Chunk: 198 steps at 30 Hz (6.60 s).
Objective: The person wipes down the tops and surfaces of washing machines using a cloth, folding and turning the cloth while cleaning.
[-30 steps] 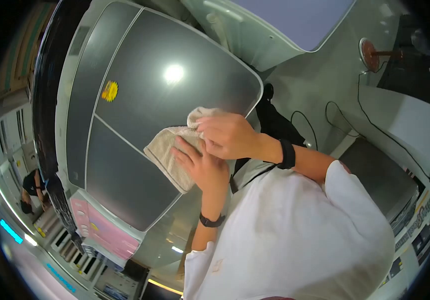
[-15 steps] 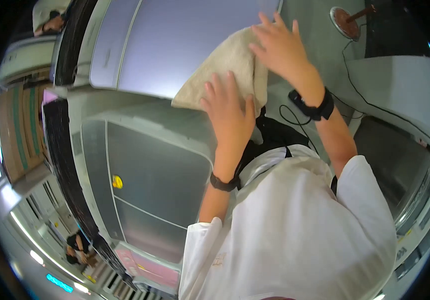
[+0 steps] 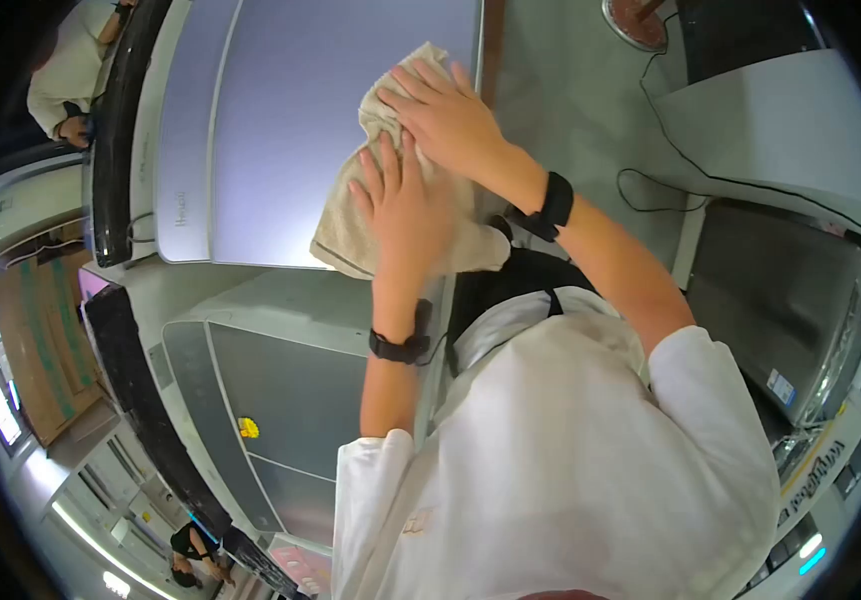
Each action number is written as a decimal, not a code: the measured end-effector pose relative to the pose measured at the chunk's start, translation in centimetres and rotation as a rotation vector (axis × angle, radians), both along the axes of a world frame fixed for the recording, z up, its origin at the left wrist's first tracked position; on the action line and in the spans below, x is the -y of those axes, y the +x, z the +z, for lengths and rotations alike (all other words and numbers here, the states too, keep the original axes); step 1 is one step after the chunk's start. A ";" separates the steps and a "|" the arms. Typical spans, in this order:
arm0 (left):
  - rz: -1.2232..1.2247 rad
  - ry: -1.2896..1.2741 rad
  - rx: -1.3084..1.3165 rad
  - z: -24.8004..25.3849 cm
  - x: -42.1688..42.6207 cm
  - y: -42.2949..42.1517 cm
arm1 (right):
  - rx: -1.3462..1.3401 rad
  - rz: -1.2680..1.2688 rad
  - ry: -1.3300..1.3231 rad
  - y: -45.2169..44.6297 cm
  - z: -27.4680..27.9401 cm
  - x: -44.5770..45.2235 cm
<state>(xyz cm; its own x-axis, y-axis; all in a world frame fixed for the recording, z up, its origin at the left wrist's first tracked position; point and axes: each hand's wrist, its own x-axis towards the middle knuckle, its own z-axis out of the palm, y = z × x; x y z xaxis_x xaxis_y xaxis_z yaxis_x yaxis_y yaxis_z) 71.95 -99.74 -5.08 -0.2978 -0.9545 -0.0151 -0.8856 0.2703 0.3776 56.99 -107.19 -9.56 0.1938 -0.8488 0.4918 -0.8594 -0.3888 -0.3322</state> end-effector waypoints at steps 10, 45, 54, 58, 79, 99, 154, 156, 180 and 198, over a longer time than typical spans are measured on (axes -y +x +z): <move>0.090 -0.038 0.027 0.1 -7.3 0.7 | 0.033 0.023 0.178 -2.7 -0.4 -4.5; 0.160 -0.017 0.079 -0.9 6.8 -16.2 | -0.020 0.267 0.115 -16.2 1.2 14.5; 0.144 0.006 0.071 -2.1 14.5 -22.6 | 0.024 0.336 0.092 -17.5 2.0 21.1; 0.057 0.004 0.138 -2.3 14.7 -22.2 | 0.052 0.228 0.002 -17.8 -0.1 19.8; 0.189 0.178 -0.014 0.6 29.3 -27.5 | 0.092 0.374 0.092 -21.9 1.2 36.6; 0.120 0.172 -0.155 1.0 45.1 -33.7 | -0.048 0.410 0.092 -32.2 0.2 52.7; 0.983 -0.017 0.043 2.3 35.2 -25.6 | -0.401 1.162 0.426 -20.8 8.4 55.1; 0.957 0.113 -0.256 4.2 33.5 -25.7 | -0.551 1.085 0.659 -21.6 10.1 54.9; 1.104 -0.528 0.246 12.9 31.2 -17.2 | -0.392 1.133 0.273 -19.4 20.2 53.5; 1.208 -0.242 -0.224 0.9 28.0 -24.8 | -0.280 1.425 0.012 -18.2 5.3 50.1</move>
